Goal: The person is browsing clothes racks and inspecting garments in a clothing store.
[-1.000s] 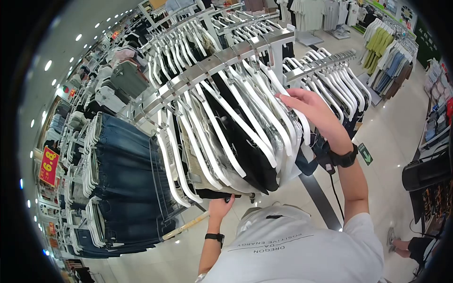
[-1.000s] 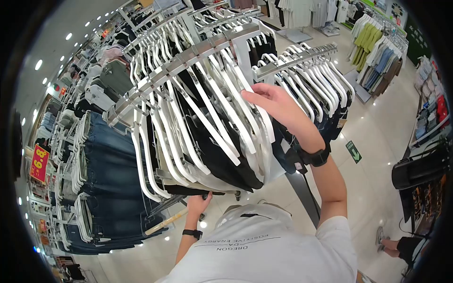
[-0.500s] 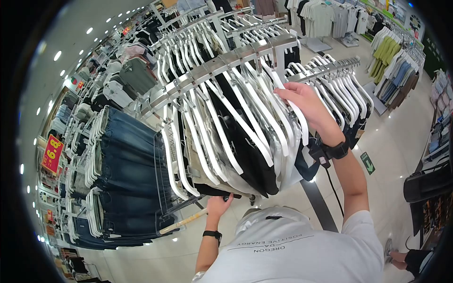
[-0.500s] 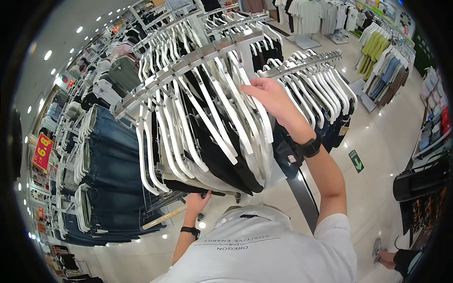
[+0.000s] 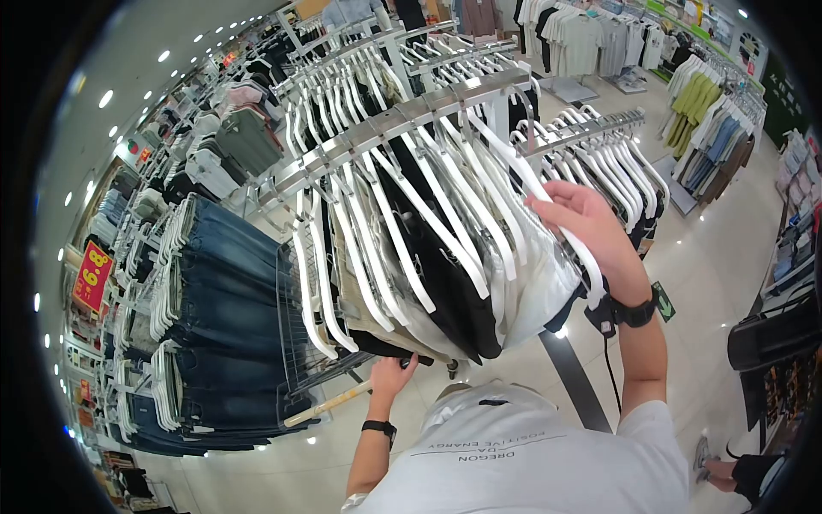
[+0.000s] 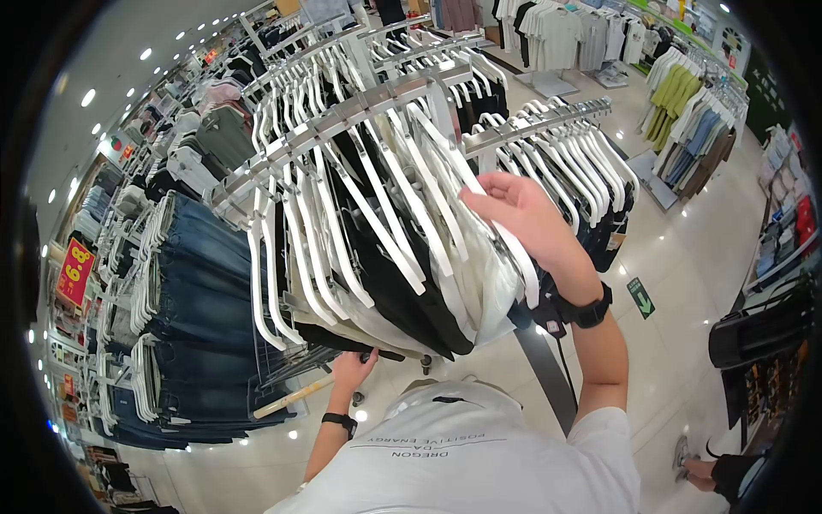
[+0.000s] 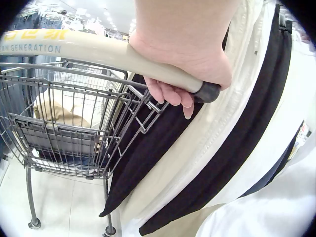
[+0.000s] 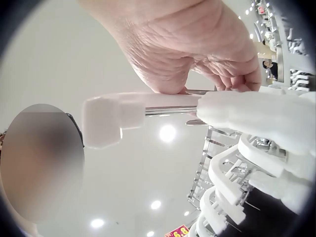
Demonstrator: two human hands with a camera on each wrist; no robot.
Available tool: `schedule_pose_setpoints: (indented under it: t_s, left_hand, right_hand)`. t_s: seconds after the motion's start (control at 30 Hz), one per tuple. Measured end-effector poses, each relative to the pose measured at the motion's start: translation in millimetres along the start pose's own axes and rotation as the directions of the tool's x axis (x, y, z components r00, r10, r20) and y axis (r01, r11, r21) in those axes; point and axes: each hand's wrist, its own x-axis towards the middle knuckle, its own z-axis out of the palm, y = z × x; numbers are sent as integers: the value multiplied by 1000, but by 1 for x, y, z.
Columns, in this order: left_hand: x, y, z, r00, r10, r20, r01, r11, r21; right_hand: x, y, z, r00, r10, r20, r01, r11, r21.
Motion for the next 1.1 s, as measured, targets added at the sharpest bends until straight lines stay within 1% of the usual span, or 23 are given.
schedule_pose_setpoints:
  t_s: [0.13,0.2,0.27,0.33,0.4,0.47,0.57,0.73,0.77,0.83,0.87,0.93,0.97,1.03,1.1]
  left_hand:
    - [0,0,-1,1000,5,28,-5,1000,6]
    - [1,-2,0,999,19,38,-19,1000,20]
    - [4,-2,-1,998,20,62,-21,999,25]
    - [3,-5,2,996,20,87,-23,999,34]
    - [3,-10,8,997,78,3,-78,997,7]
    - [3,-10,9,997,78,-2,-78,997,6]
    - [4,-9,7,997,81,-13,-81,997,7]
    - [3,-5,4,996,86,-27,-85,996,16]
    - [3,-4,4,994,95,-52,-95,995,12]
    - [3,-5,5,991,105,-79,-105,994,7]
    - [4,-5,6,991,103,-84,-102,995,11]
    - [4,-7,9,991,96,-93,-95,995,9]
    - [4,-9,10,994,91,-68,-89,995,35]
    - [3,-11,11,996,84,-39,-82,995,57]
    - [2,-9,11,992,95,-88,-92,995,41]
  right_hand:
    - [-33,8,-11,1000,7,18,-6,999,-48]
    - [-41,17,-18,1000,16,-10,-17,998,-63]
    - [-43,26,-24,996,67,58,-63,996,-70]
    - [-43,36,-24,996,61,66,-56,996,-70]
    - [-43,40,-17,998,32,60,-26,994,-108]
    - [-43,42,-12,998,34,50,-28,992,-124]
    - [-45,36,-2,1000,13,28,-10,996,-91]
    - [-49,29,12,999,4,51,1,995,-95]
    - [-50,29,13,999,8,52,-3,995,-97]
    - [-54,29,11,1000,1,22,2,986,-165]
    - [-58,30,9,1000,2,24,2,986,-168]
    - [-72,37,4,998,50,-32,-55,979,-198]
    - [-80,42,3,998,30,-54,-40,981,-190]
    - [-97,46,-2,997,47,-60,-59,976,-211]
    - [-115,49,-7,994,65,-87,-86,960,-268]
